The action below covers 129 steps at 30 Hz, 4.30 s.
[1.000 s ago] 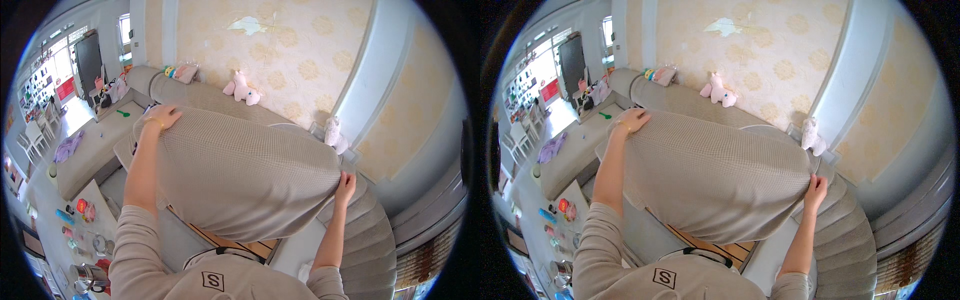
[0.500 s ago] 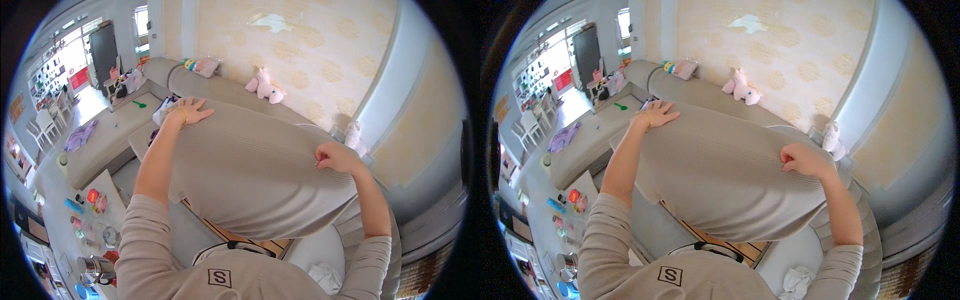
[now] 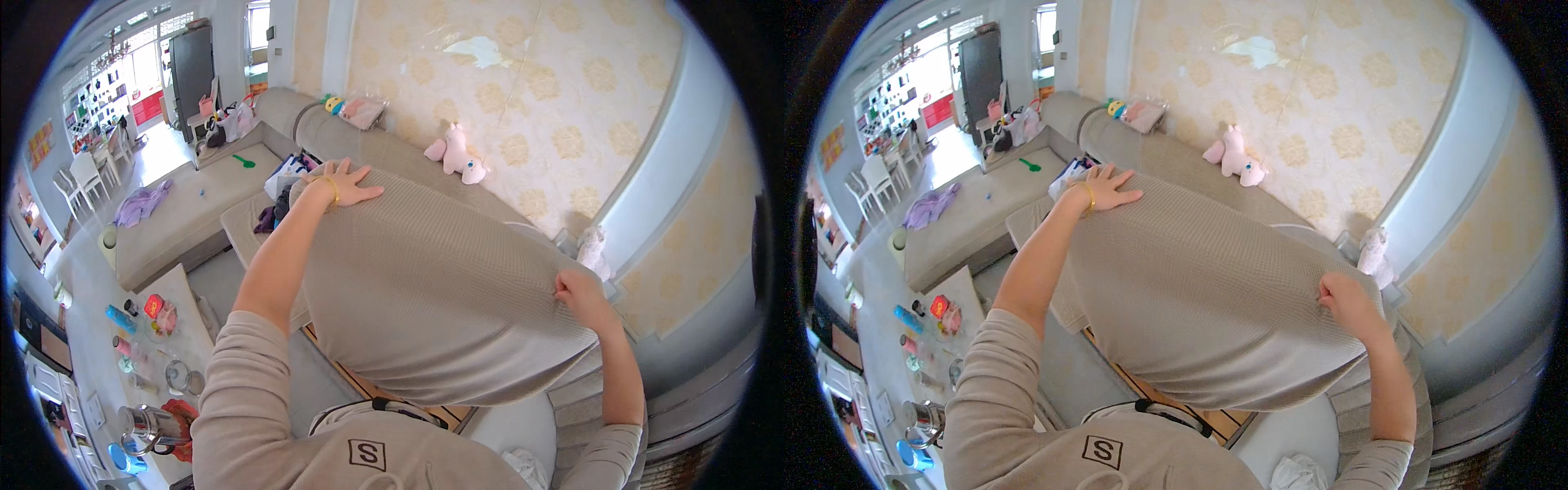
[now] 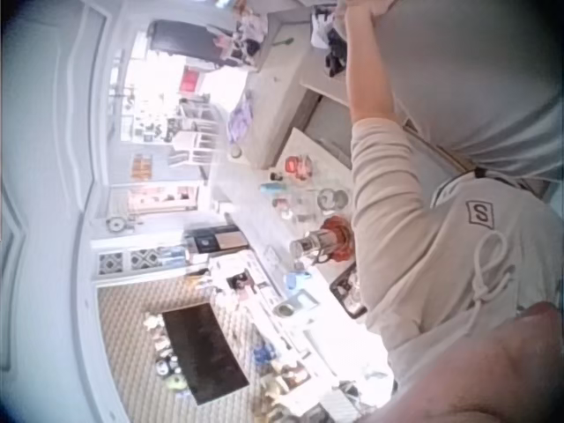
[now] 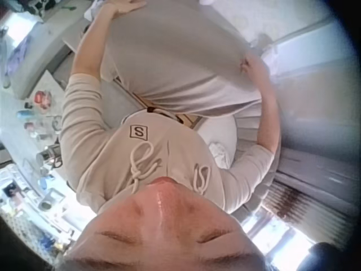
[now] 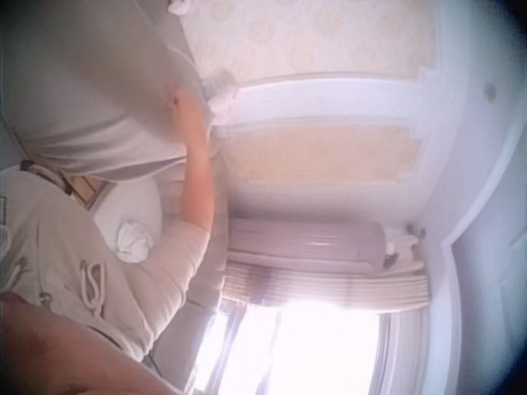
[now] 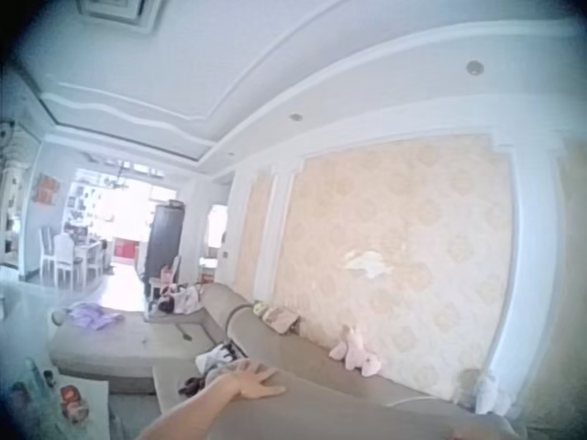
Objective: The person repeatedly folds a large beige textured cushion by hand on a curved sofa. They lift, fold, and smooth the cushion multiple times without using any tools.
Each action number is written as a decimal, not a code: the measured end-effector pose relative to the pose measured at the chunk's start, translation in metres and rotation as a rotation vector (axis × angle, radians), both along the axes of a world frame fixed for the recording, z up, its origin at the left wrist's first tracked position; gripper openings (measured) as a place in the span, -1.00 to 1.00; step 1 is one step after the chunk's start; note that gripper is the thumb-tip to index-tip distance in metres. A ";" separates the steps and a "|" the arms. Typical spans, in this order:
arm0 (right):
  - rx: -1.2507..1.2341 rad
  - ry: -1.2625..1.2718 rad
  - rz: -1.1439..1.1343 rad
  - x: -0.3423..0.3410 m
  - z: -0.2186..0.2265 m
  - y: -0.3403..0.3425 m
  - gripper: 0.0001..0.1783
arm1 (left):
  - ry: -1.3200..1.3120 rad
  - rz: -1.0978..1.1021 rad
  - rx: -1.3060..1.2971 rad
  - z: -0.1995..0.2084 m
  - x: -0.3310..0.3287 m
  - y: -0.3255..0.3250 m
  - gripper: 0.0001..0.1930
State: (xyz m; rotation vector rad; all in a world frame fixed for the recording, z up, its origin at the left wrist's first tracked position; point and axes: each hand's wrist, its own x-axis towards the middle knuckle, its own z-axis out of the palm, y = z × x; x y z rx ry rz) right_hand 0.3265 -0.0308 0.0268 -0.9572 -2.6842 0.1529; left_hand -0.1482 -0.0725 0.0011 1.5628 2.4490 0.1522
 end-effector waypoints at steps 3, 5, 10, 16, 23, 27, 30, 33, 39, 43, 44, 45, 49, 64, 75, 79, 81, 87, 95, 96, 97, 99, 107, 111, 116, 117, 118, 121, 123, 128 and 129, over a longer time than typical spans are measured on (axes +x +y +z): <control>0.047 0.018 -0.027 0.007 -0.005 0.008 -0.85 | -0.001 -0.009 0.002 -0.005 -0.001 0.004 -0.07; 0.047 0.026 -0.102 0.014 -0.010 0.017 -0.86 | 0.006 -0.021 0.013 -0.007 0.000 0.009 -0.08; -0.057 -0.035 -0.087 -0.002 0.003 0.010 -0.83 | 0.021 -0.018 0.033 -0.008 -0.005 0.007 -0.10; 0.351 0.011 0.355 -0.107 -0.022 -0.012 -0.75 | 0.051 -0.026 0.025 -0.009 -0.007 0.014 -0.09; 0.278 -0.005 0.085 -0.129 -0.042 -0.006 -0.75 | 0.062 -0.008 0.014 -0.003 0.001 0.009 -0.09; 0.249 0.030 -0.004 -0.130 -0.045 -0.005 -0.76 | 0.072 -0.006 0.017 -0.006 -0.002 0.017 -0.10; 0.271 0.070 -0.021 -0.128 -0.049 -0.004 -0.78 | 0.057 -0.012 0.025 -0.006 -0.002 0.018 -0.11; 0.209 0.025 -0.037 -0.131 -0.043 -0.002 -0.79 | 0.049 -0.017 0.031 -0.005 -0.002 0.019 -0.11; -0.033 -0.267 -0.084 -0.148 -0.005 0.006 -0.84 | 0.071 -0.024 0.014 -0.004 -0.001 0.021 -0.10; 0.335 -0.330 -0.007 -0.160 -0.020 -0.012 -0.88 | 0.066 -0.019 0.014 -0.005 -0.006 0.017 -0.10; 0.476 -0.288 0.035 -0.161 -0.026 -0.017 -0.85 | 0.064 -0.018 0.012 -0.006 -0.007 0.018 -0.10; 0.442 -0.245 0.044 -0.160 -0.029 -0.015 -0.83 | 0.062 -0.025 0.015 -0.006 -0.007 0.019 -0.10; 0.266 0.073 0.086 -0.147 -0.039 -0.004 -0.82 | 0.054 -0.024 0.023 -0.006 -0.005 0.020 -0.10; 0.273 0.123 0.150 -0.085 -0.047 0.009 -0.88 | 0.138 -0.296 0.231 -0.047 -0.054 0.031 -0.19; 0.096 0.250 -0.018 0.028 -0.040 0.017 -0.81 | 0.114 -0.201 0.018 -0.028 0.026 0.058 -0.28; 0.284 0.235 0.113 0.026 -0.042 0.020 -0.80 | 0.161 -0.684 0.079 -0.002 0.189 0.037 -0.34; 0.370 0.166 0.115 0.025 -0.042 0.019 -0.82 | 0.178 -0.726 0.150 -0.015 0.216 0.045 -0.37; 0.465 0.167 -0.071 0.047 -0.052 0.029 -0.81 | 0.046 -0.743 0.200 -0.021 0.219 0.056 -0.37; -0.009 0.580 -0.280 0.098 -0.052 0.012 -0.74 | 0.113 -0.807 0.274 -0.016 0.216 0.026 -0.26; -0.103 0.729 -0.342 0.117 -0.057 0.013 -0.68 | 0.100 -0.814 0.282 -0.016 0.216 0.025 -0.26; -0.152 0.836 -0.382 0.135 -0.068 0.013 -0.61 | 0.086 -0.815 0.291 -0.017 0.215 0.024 -0.25; -0.249 1.047 -0.459 0.166 -0.103 0.011 -0.46 | 0.103 -0.841 0.301 -0.015 0.221 0.025 -0.27; -0.134 0.911 -0.585 0.170 -0.141 -0.002 -0.67 | -0.158 -0.954 0.244 -0.006 0.265 0.097 -0.26; 0.030 0.811 -0.559 0.170 -0.127 0.004 -0.75 | -0.191 -0.789 -0.008 0.004 0.294 0.134 -0.17; 0.390 0.431 -0.682 0.166 -0.113 0.000 -0.85 | -0.154 -0.767 -0.100 0.013 0.319 0.124 -0.11; 0.404 0.401 -0.709 0.163 -0.109 -0.004 -0.86 | -0.182 -0.770 -0.112 0.011 0.315 0.125 -0.10; 0.418 0.372 -0.735 0.159 -0.105 -0.008 -0.86 | -0.210 -0.771 -0.124 0.009 0.311 0.127 -0.10; 0.445 0.492 -0.824 0.155 -0.113 -0.007 -0.88 | -0.231 -0.778 -0.060 -0.003 0.305 0.129 -0.10; 0.392 0.611 -0.859 0.154 -0.117 -0.008 -0.88 | -0.233 -0.801 -0.050 -0.005 0.303 0.127 -0.10; -0.017 0.785 -0.625 0.175 -0.121 -0.008 -0.87 | -0.261 -0.835 -0.114 -0.003 0.295 0.130 -0.13; -0.162 0.797 -0.567 0.182 -0.116 -0.010 -0.86 | -0.249 -0.838 -0.109 -0.002 0.296 0.128 -0.15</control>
